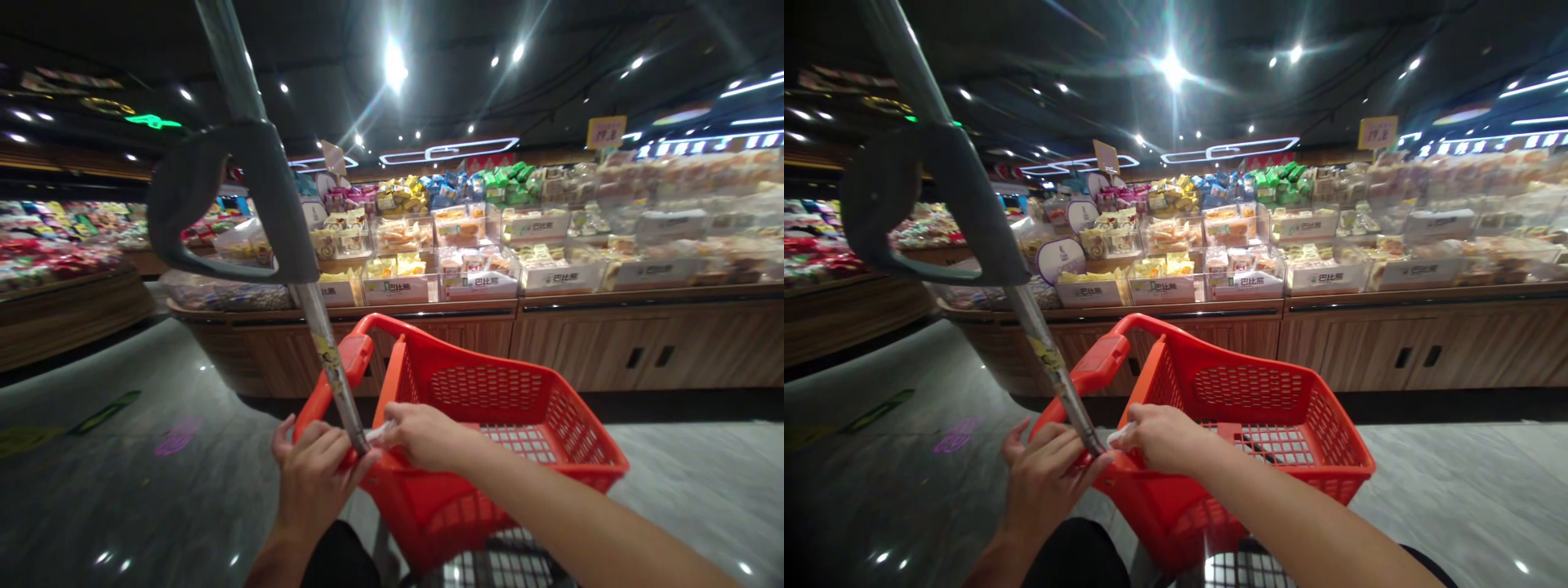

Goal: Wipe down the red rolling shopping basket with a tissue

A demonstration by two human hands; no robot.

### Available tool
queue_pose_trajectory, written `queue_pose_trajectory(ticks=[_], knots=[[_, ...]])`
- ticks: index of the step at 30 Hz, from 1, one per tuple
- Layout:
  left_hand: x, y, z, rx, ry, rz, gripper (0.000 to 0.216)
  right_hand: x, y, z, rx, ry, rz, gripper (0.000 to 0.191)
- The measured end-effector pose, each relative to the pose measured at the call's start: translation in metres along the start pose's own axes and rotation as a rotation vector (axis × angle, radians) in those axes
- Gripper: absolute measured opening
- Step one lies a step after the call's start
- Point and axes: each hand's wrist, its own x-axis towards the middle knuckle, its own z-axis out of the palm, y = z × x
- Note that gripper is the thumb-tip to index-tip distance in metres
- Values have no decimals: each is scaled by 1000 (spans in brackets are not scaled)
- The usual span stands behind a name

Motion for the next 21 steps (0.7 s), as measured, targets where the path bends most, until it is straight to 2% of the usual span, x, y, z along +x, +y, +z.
queue_pose_trajectory(ticks=[5,9,11,13,15,17,20,21], knots=[[4,-2,5,40,9,-1,27,1,1,2,47,79,151,21],[9,0,8,54,-14,25,31,-8,5,-6,111,93,119,27],[12,0,11,39,-25,42,24,-17,5,-11,174,168,165,27],[14,-2,15,29,-12,43,21,-28,2,-9,305,303,269,22],[15,-5,16,22,36,37,20,-39,-3,-1,475,428,384,19],[11,-7,13,15,112,26,20,-50,-11,12,600,485,445,19],[-6,3,5,-17,233,6,42,-65,-27,30,673,514,454,17],[-15,12,4,-67,215,36,50,-69,-33,35,632,523,462,18]])
